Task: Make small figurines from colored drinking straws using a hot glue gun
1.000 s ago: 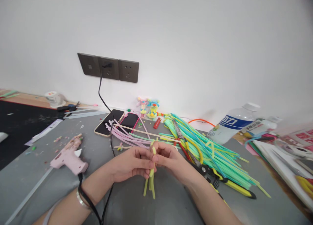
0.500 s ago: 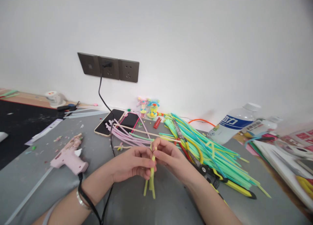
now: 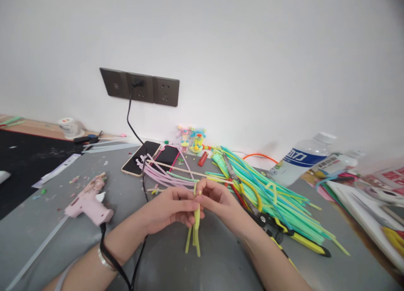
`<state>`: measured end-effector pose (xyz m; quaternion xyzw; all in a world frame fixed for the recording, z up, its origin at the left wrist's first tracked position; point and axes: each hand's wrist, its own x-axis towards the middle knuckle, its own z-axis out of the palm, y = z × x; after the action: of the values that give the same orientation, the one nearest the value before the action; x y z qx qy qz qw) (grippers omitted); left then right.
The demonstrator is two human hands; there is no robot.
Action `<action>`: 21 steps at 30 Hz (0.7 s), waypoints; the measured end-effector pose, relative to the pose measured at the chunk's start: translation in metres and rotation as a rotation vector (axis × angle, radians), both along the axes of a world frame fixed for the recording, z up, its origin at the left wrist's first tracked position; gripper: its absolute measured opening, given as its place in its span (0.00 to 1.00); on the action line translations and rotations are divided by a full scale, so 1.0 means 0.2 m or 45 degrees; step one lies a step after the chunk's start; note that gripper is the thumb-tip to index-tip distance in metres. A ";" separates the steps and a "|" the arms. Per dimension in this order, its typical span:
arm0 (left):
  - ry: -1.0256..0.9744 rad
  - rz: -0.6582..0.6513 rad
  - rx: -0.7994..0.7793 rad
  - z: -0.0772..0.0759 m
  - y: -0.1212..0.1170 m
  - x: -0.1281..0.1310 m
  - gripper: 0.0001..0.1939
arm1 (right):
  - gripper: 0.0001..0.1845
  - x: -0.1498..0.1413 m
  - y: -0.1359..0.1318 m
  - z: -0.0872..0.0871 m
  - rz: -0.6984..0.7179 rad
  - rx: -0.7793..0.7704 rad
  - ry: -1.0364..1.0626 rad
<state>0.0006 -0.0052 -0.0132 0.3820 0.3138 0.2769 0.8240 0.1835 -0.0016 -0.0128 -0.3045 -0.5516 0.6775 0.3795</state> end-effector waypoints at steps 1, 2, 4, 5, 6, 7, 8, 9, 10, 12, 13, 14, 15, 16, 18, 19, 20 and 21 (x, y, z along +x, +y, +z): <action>0.013 0.005 0.020 0.00 0.00 0.00 0.12 | 0.14 0.00 0.00 0.00 -0.008 0.006 0.002; 0.028 0.010 0.041 0.00 0.00 0.00 0.12 | 0.14 0.00 0.01 -0.01 -0.017 0.012 0.004; 0.062 0.014 0.083 -0.01 0.01 0.00 0.13 | 0.15 -0.01 0.01 -0.02 -0.033 0.021 0.013; 0.081 0.013 0.105 -0.01 0.01 0.00 0.13 | 0.15 -0.01 0.01 -0.02 -0.037 0.024 0.014; 0.101 0.008 0.130 -0.01 0.01 -0.01 0.13 | 0.15 -0.01 0.01 -0.02 -0.038 0.028 0.010; 0.120 0.003 0.157 -0.01 0.01 -0.01 0.12 | 0.15 -0.01 0.01 -0.02 -0.042 0.036 0.004; 0.137 -0.002 0.185 -0.01 0.02 -0.01 0.12 | 0.15 -0.01 0.01 -0.02 -0.046 0.044 -0.002; 0.153 -0.008 0.212 -0.01 0.02 -0.01 0.12 | 0.15 -0.01 0.01 -0.01 -0.050 0.053 -0.007; 0.166 -0.001 0.235 -0.01 0.02 -0.01 0.12 | 0.15 -0.01 0.01 -0.01 -0.053 0.060 -0.009; 0.195 0.015 0.263 -0.01 0.02 -0.01 0.12 | 0.16 -0.01 0.01 -0.02 -0.065 0.073 -0.011; 0.206 0.026 0.268 -0.01 0.02 -0.01 0.12 | 0.16 -0.01 0.01 -0.02 -0.077 0.081 -0.016; 0.211 0.031 0.268 -0.01 0.02 -0.01 0.12 | 0.16 -0.01 0.01 -0.02 -0.092 0.089 -0.024; 0.207 0.033 0.261 -0.01 0.02 -0.01 0.13 | 0.15 -0.01 0.01 -0.02 -0.101 0.095 -0.028; 0.196 0.030 0.247 -0.01 0.02 -0.01 0.13 | 0.15 -0.01 0.01 -0.02 -0.102 0.093 -0.029; 0.160 0.017 0.204 -0.01 0.01 -0.01 0.13 | 0.15 -0.01 0.01 -0.02 -0.080 0.072 -0.014; 0.143 0.010 0.180 -0.01 0.01 -0.01 0.14 | 0.15 -0.01 0.01 -0.02 -0.066 0.062 -0.002; 0.130 0.004 0.159 -0.01 0.01 -0.01 0.14 | 0.15 -0.01 0.01 -0.01 -0.058 0.057 0.009; 0.119 0.002 0.140 -0.01 0.01 -0.02 0.14 | 0.14 -0.01 0.01 -0.01 -0.057 0.058 0.014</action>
<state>-0.0024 -0.0035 -0.0153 0.4389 0.3366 0.2763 0.7860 0.1807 -0.0003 -0.0148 -0.3042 -0.5577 0.6579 0.4044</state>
